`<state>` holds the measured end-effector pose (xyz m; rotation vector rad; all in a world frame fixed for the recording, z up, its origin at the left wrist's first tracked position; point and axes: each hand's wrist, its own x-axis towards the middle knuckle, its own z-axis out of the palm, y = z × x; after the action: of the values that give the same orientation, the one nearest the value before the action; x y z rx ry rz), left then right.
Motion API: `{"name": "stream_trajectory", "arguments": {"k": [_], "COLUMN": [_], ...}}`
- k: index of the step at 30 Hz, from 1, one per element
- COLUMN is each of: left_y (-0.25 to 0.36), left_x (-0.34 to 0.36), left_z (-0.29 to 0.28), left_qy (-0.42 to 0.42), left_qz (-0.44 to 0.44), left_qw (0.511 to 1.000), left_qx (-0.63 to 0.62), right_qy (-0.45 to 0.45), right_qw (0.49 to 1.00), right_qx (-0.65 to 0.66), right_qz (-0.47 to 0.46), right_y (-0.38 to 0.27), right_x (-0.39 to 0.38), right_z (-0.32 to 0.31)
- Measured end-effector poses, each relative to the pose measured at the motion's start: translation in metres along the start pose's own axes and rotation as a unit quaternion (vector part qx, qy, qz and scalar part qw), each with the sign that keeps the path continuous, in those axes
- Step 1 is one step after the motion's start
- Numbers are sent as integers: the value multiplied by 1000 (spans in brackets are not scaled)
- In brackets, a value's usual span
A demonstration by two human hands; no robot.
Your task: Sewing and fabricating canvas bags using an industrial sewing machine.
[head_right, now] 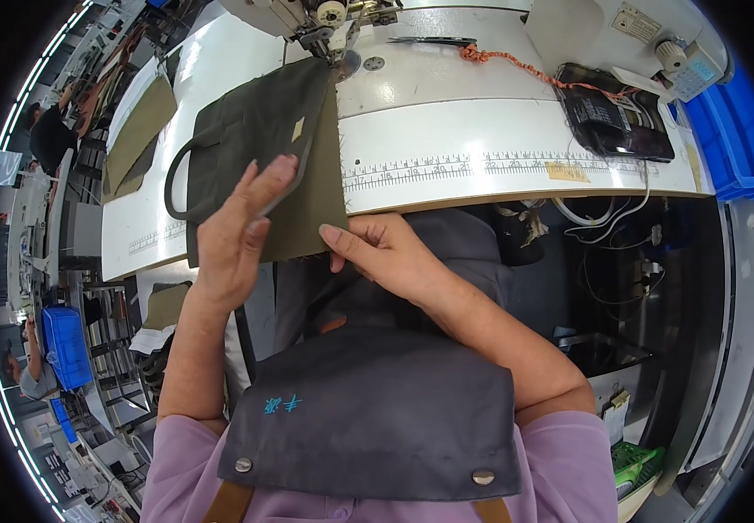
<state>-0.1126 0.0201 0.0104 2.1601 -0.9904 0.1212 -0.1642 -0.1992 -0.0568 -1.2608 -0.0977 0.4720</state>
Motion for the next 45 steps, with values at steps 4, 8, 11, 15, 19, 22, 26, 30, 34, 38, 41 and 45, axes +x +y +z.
{"name": "stream_trajectory", "arguments": {"k": [4,8,11,15,19,22,26,30,34,38,41,45], "left_y": [-2,1,0,-1,4,2,0,5,4,-1,-1,-4], "left_x": [-6,-4,-2,-3,-2,-2,-6,-10,-16,-18,-17,-16], "left_z": [15,17,15,11,17,20,28,40,55,58,58,60], "left_qy": [-89,-116,-135,-136,-131,-130,-112,-96,-30,-11,2,15], "left_qz": [29,43,47,39,82,77,87,81,72,85,90,102], "left_qw": [992,982,978,981,972,977,966,953,942,933,933,928], "left_qx": [81,142,153,130,179,148,217,275,326,350,348,359], "right_qy": [33,45,46,43,68,45,55,50,57,59,54,61], "right_qw": [998,997,994,994,994,997,996,996,995,996,997,966], "right_qx": [8,-1,-1,0,18,8,20,17,0,-27,-45,-227], "right_qz": [-49,-65,-99,-98,-78,-66,-64,-68,-76,-64,-36,-111], "right_y": [5,4,9,9,15,16,14,18,18,13,0,-9], "right_x": [2,-1,0,-1,-1,-1,-1,-1,-1,-4,-7,-15], "right_z": [7,11,10,10,9,5,8,5,6,5,6,-3]}}
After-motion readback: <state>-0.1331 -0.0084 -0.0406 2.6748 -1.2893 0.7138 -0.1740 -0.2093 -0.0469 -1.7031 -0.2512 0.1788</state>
